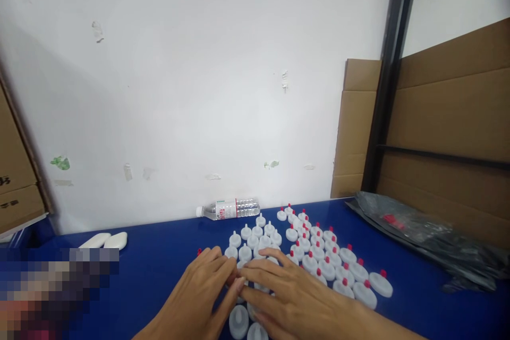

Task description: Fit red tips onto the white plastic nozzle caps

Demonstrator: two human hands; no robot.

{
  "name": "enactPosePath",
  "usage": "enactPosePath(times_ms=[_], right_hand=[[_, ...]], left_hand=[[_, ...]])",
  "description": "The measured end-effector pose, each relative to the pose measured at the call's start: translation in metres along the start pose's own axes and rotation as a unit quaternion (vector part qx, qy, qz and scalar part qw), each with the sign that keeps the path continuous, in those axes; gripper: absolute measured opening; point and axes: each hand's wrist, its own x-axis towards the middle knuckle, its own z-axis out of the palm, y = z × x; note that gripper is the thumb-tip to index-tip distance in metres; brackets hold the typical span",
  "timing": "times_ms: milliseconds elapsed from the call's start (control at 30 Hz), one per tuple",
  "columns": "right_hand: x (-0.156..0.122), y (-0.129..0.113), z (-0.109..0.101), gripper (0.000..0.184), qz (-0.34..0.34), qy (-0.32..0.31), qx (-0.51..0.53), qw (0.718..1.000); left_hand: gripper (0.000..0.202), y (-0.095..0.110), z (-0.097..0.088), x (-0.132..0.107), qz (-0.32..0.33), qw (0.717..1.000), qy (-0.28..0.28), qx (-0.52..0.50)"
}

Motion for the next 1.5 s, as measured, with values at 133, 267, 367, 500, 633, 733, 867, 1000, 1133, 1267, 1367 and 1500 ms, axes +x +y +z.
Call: enactPosePath(times_ms=[133,267,367,500,633,733,867,1000,1133,1267,1367,1500], right_hand=[[-0.001,0.003,-0.003,0.041,0.0,-0.011,0.0,1.0],[-0.003,0.006,-0.003,0.045,-0.004,-0.015,0.006,1.0],[-0.003,0.006,-0.003,0.043,-0.01,-0.007,0.001,1.0],[-0.003,0.005,-0.003,0.039,-0.018,0.027,-0.004,0.999],[-0.003,0.004,-0.006,0.042,0.009,0.014,0.018,1.0],[-0.003,0.005,-0.007,0.048,0.021,0.008,0.037,0.999],[-0.005,0.007,-0.005,0.05,0.027,0.014,0.037,0.999],[-0.007,0.011,-0.001,0.041,0.031,0.034,0.015,0.999],[-0.004,0.014,-0.005,0.026,0.064,0.086,0.015,0.994],[-0.001,0.018,-0.009,0.023,0.099,0.122,0.015,0.988],[-0.003,0.03,-0.014,0.021,0.14,0.135,-0.012,0.981],[-0.011,0.059,-0.021,0.025,0.256,0.093,-0.052,0.961]], left_hand=[[0.023,0.0,0.005,0.002,-0.005,0.999,-0.004,0.037],[0.024,-0.003,0.005,0.002,-0.029,0.999,-0.02,0.004],[0.025,-0.004,0.002,0.001,-0.053,0.997,-0.035,-0.054],[0.03,0.0,0.001,0.001,-0.09,0.991,-0.028,-0.1],[0.034,0.003,0.004,0.003,-0.124,0.979,-0.019,-0.163],[0.036,0.002,0.003,0.006,-0.14,0.97,-0.013,-0.196],[0.039,-0.001,0.001,0.01,-0.153,0.963,0.008,-0.221],[0.04,-0.002,0.002,0.01,-0.155,0.97,-0.001,-0.189],[0.034,-0.002,0.001,0.006,-0.119,0.989,0.008,-0.084],[0.024,-0.003,-0.001,0.004,-0.078,0.997,0.012,-0.024],[0.022,-0.001,-0.001,0.004,-0.045,0.999,0.004,-0.008],[0.025,0.001,-0.002,0.005,-0.032,0.999,-0.004,0.002]])
